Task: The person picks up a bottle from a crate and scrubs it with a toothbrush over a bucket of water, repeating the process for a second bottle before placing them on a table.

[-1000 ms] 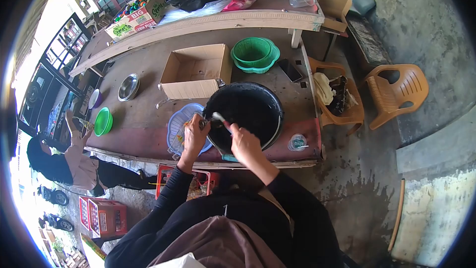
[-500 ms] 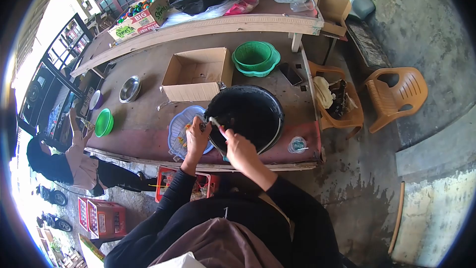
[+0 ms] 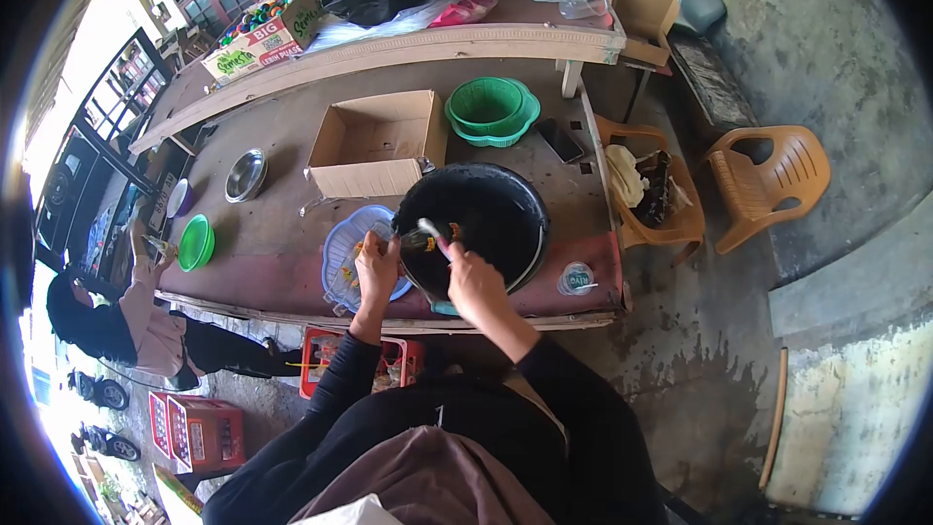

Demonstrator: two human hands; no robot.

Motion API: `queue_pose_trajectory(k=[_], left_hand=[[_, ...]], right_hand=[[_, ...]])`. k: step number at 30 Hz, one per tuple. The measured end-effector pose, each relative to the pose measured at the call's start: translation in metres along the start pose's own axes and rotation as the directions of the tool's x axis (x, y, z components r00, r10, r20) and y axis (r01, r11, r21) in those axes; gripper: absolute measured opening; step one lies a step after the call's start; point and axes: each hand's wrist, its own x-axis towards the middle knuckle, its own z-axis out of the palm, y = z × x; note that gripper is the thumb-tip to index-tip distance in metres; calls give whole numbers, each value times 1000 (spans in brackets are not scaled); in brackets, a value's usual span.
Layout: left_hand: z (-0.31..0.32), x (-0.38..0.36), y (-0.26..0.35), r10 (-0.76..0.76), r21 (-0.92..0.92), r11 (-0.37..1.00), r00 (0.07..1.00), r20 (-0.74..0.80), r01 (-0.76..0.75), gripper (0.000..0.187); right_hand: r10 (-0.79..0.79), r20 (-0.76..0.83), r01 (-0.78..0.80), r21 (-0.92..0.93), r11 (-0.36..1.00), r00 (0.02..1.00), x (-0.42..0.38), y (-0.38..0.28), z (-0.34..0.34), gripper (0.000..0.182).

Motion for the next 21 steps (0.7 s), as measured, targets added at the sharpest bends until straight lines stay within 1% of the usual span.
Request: queue_pose_trajectory(k=[1, 3, 4, 6, 7, 9, 10, 11, 13, 15, 16, 17, 19, 20, 21], left_hand=[[-3, -1, -3, -1, 5, 1000, 1000, 1, 1, 30], [-3, 0, -6, -169, -226, 958, 984, 64, 179, 32], [-4, -1, -8, -171, -229, 956, 983, 63, 181, 32], [-7, -4, -10, -252, -459, 841, 959, 132, 285, 30], [-9, -6, -9, -258, -463, 839, 958, 125, 287, 30], [-12, -10, -4, -287, -561, 761, 945, 159, 326, 28], [-15, -12, -3, -291, -560, 762, 944, 153, 326, 28], [-17, -13, -2, -305, -558, 753, 937, 172, 348, 28], [-17, -13, -1, -317, -561, 742, 930, 188, 366, 27], [-17, -15, -1, -382, -623, 647, 894, 234, 440, 26], [-17, -17, -1, -385, -625, 644, 893, 232, 440, 26], [-18, -18, 0, -381, -625, 645, 894, 237, 440, 25], [-19, -20, -1, -376, -622, 648, 895, 242, 440, 24], [-21, -20, -3, -386, -625, 632, 885, 260, 459, 23], [-21, -18, -2, -395, -629, 614, 876, 278, 477, 22]], right_hand=[[-38, 6, 38, -9, 999, 999, -12, -18, -6, 15], [-75, 18, 75, 11, 997, 997, -27, -29, -7, 18], [-48, -19, 48, -2, 999, 999, -24, -22, -3, 19], [32, -104, -35, -32, 999, 994, -17, -7, -7, 20], [74, -103, -83, -81, 993, 992, -13, -2, -13, 20], [23, -87, -27, -36, 999, 996, -22, -10, -17, 24], [-87, -110, 91, 38, 995, 990, -30, -16, -12, 28], [-133, -69, 137, 46, 990, 989, -40, -21, -9, 30], [-131, -116, 135, 21, 991, 984, -44, -17, -9, 28], [38, -151, -45, -46, 998, 988, -31, -2, -17, 24], [34, -204, -43, -37, 998, 978, -26, 6, -20, 22], [52, -187, -62, -48, 997, 981, -26, 7, -20, 24], [-78, -153, 83, 23, 996, 985, -39, -9, -20, 27], [-127, -95, 133, 58, 989, 987, -46, -18, -22, 30], [-166, -76, 170, 52, 984, 983, -49, -20, -20, 30]])
